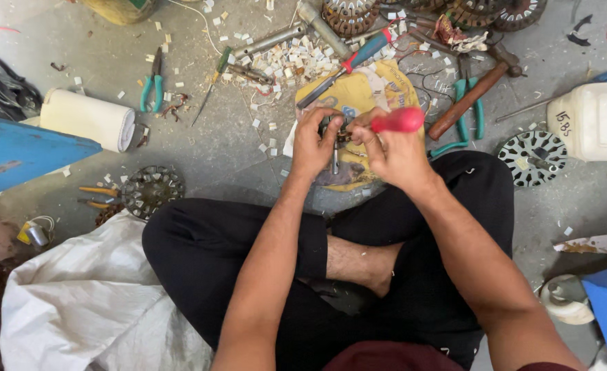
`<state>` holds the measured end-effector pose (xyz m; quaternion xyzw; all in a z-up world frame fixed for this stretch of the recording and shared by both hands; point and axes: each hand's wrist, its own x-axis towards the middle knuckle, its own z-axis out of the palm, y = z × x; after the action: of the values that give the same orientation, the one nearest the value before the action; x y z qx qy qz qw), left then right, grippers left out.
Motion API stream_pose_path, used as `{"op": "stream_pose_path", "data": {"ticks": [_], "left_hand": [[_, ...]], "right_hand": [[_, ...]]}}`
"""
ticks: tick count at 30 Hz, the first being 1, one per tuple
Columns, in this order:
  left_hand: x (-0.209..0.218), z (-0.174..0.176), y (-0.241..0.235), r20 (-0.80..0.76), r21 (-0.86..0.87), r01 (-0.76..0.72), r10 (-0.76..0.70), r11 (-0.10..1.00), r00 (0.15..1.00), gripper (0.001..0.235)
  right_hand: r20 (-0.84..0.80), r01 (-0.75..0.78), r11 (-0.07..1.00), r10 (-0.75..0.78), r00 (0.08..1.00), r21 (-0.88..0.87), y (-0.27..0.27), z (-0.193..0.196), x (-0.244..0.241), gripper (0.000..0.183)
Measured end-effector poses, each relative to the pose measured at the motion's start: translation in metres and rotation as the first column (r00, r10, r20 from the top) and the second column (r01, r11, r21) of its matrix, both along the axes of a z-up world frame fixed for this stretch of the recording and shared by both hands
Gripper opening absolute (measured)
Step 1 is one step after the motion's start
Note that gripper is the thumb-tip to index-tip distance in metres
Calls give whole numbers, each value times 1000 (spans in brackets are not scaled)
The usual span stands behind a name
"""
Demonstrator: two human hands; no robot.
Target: The person disassembles and repairs a fan motor assembly by hand and using a screwdriver to remove small components and wire segments while seated on the floor.
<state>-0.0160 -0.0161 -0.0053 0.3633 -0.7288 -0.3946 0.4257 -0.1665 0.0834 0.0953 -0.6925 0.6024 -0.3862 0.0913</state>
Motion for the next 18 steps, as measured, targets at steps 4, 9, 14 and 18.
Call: {"op": "stream_pose_path", "data": {"ticks": [4,9,14,18], "left_hand": [[4,0,-13,24,254,-157,156,954,987,24],[6,0,-11,21,118,-116,115,986,993,21],[2,0,-12,15,-13,-65,65,998,998,20],[-2,8,-11,94,-5,-105,105,994,990,17]], "right_hand": [[-267,-252,960,212,940,-123,10,-6,36,21],[274,-110,992,90,958,60,-3,-4,26,2],[518,1,998,29,855,-58,0,-7,-10,6],[654,-2,998,41,756,-60,-5,-20,-28,10]]}}
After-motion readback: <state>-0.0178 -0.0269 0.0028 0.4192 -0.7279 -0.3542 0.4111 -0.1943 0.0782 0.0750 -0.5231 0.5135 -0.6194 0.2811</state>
